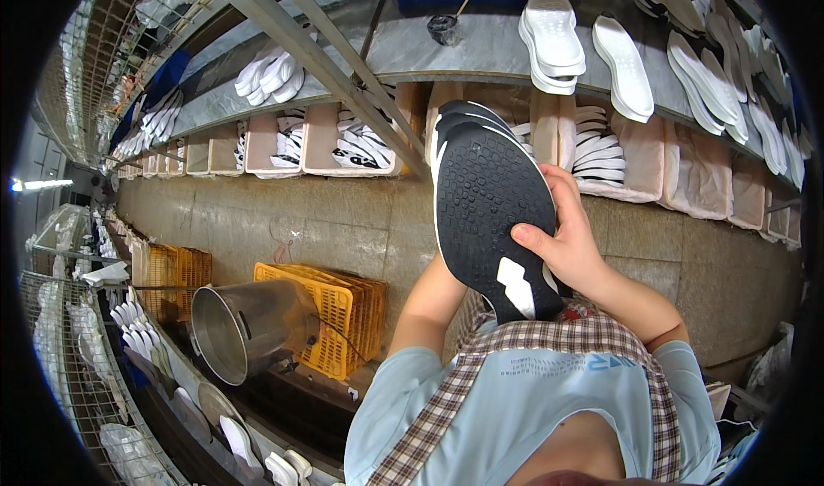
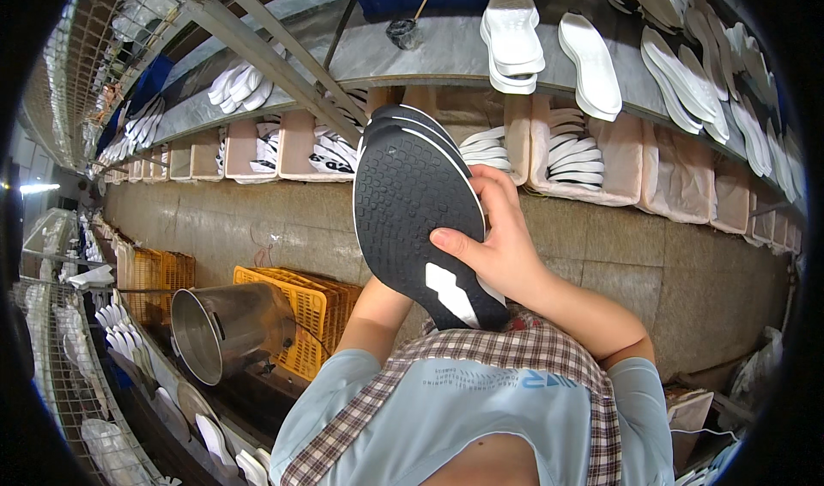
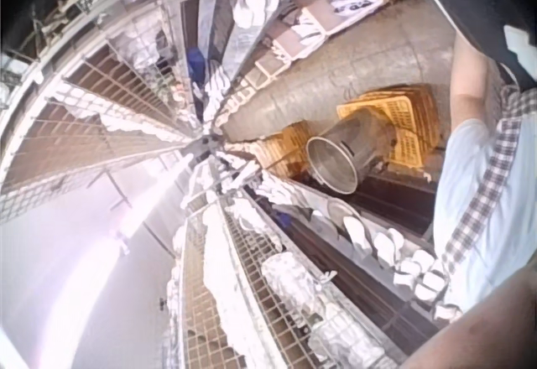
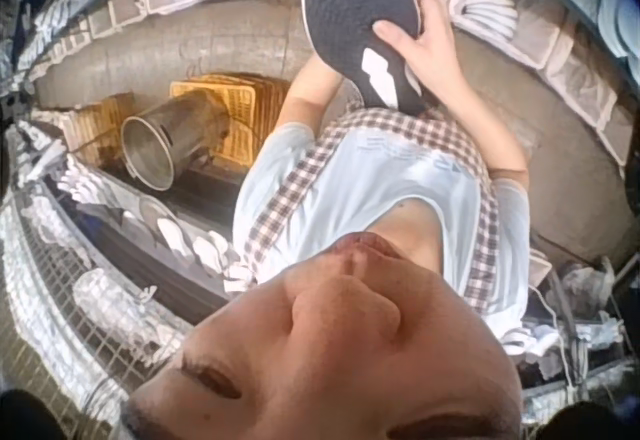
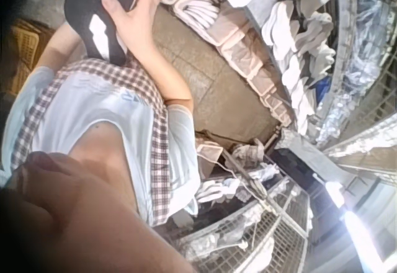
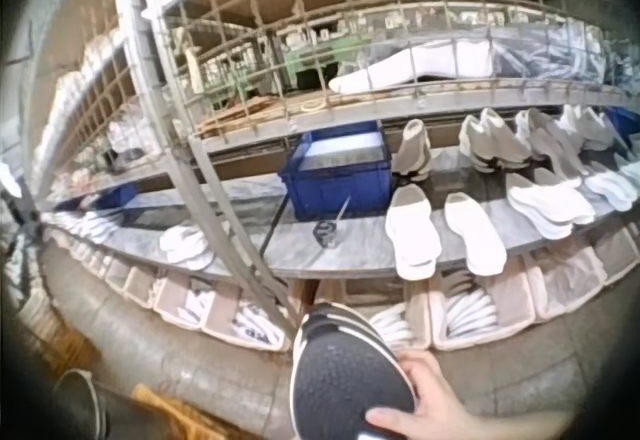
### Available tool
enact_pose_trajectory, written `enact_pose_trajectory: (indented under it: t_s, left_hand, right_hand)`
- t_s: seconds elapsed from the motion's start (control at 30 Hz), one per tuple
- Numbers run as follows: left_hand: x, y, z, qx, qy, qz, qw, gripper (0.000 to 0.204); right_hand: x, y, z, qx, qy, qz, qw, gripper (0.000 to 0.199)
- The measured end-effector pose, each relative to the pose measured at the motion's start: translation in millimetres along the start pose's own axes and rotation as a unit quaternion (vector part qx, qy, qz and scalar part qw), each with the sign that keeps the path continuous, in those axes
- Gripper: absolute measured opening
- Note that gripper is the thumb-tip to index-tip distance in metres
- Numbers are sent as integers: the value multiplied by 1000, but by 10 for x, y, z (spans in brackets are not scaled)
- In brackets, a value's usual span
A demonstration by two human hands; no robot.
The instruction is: The person irons the soles of black and white slip-on shoes using a steam iron. They repeatedly press the iron onto the sole, scrape the surface with a metal tool, and compare the treated sole to another shoe. The person handles multiple shoes and places them on a nearby shelf.
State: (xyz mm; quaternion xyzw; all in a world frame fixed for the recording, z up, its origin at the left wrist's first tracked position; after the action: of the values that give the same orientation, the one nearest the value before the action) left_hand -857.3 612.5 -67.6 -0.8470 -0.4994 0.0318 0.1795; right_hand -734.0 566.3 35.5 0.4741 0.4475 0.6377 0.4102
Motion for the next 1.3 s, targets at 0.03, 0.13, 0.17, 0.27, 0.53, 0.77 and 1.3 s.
enact_pose_trajectory:
  t_s: [0.03, 0.13, 0.17, 0.27, 0.53, 0.77, 1.3]
  left_hand:
    - [-6, 19, 0, 1, -1, 0, 1000, 44]
    - [1, 34, 3, 11, -26, 1, 1000, 44]
    - [4, 34, 6, 14, -37, 0, 999, 44]
    - [52, 72, 28, 30, -74, 0, 997, 45]
    - [93, 141, 235, 12, -107, -55, 993, 46]
    - [49, 3, 245, -13, 120, -88, 989, 51]
    - [47, -12, -87, 10, 142, -55, 988, 57]
  right_hand:
    - [-13, 5, 2, 6, -3, -2, 1000, 59]
    - [-42, 8, 5, 28, -11, -10, 1000, 58]
    - [-45, 6, 12, 23, -10, -6, 1000, 57]
    - [-59, -29, 43, 43, -17, -15, 999, 54]
    - [-64, -288, 264, 424, -117, -155, 884, 38]
    - [88, -492, 712, 457, -229, -247, 823, 46]
    - [195, -379, 1010, 522, -122, -188, 823, 37]
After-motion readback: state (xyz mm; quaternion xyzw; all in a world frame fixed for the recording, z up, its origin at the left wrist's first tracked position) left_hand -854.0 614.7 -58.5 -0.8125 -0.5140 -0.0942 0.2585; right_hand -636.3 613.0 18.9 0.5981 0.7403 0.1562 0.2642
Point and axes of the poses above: each hand's wrist, its own x-axis towards the middle knuckle, its own z-axis out of the back of the hand, y = z × x, the point moved 2 cm from there along x, towards the middle knuckle, and after that the axes turned 3 degrees about x, right-handed, at the moved point
